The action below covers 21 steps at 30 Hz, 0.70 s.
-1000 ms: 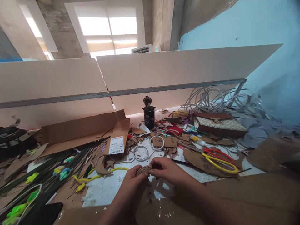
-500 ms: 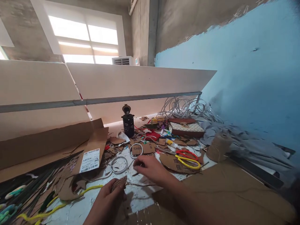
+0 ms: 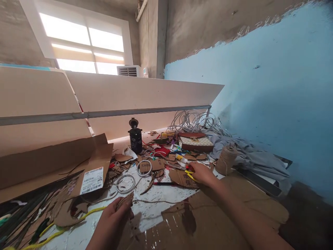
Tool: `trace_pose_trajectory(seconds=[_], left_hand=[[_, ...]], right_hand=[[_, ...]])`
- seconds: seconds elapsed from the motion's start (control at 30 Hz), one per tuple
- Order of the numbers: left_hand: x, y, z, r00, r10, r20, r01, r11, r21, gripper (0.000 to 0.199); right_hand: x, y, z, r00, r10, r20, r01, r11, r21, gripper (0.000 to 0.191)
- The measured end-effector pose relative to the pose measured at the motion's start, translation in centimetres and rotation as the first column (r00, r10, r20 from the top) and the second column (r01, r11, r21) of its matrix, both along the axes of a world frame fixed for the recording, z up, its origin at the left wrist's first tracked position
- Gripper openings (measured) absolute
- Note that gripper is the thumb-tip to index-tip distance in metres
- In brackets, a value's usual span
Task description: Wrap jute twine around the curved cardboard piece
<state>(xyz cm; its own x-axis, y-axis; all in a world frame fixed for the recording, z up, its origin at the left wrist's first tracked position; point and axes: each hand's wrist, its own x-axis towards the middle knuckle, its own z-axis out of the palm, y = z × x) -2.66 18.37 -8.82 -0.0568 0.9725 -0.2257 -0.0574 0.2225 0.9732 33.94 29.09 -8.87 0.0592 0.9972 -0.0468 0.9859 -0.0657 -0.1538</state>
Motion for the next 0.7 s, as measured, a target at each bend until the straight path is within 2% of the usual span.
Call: trace_pose_trajectory(seconds=[0.17,0.37,0.53,0.7], left_hand=[[0.0,0.2,0.0,1.000,0.011,0.022,-0.012,0.999,0.034,0.043],[0.2,0.5,-0.4,0.985,0.006,0.174,-0.012,0.999,0.032,0.041],[0.3,0.3,-0.8,0.961,0.003,0.278,0.009,0.999,-0.042,0.038],[-0.2,0.8,-1.3,0.955,-0.039,0.293,0.049,0.998,-0.027,0.037]], right_hand=[[0.3,0.9,-0.4,0.997,0.036,-0.072,-0.032,0.998,0.047,0.035],[1.5,0.4,0.4,0.946,0.098,-0.309,-0.051,0.986,0.157,0.069],[2.1,-1.0,1.2,0.806,0.197,-0.558,-0.115,0.977,0.178,0.070],[1.4,-3.7,1.6,0.665,0.231,-0.710,-0.193,0.972,0.135,0.061]])
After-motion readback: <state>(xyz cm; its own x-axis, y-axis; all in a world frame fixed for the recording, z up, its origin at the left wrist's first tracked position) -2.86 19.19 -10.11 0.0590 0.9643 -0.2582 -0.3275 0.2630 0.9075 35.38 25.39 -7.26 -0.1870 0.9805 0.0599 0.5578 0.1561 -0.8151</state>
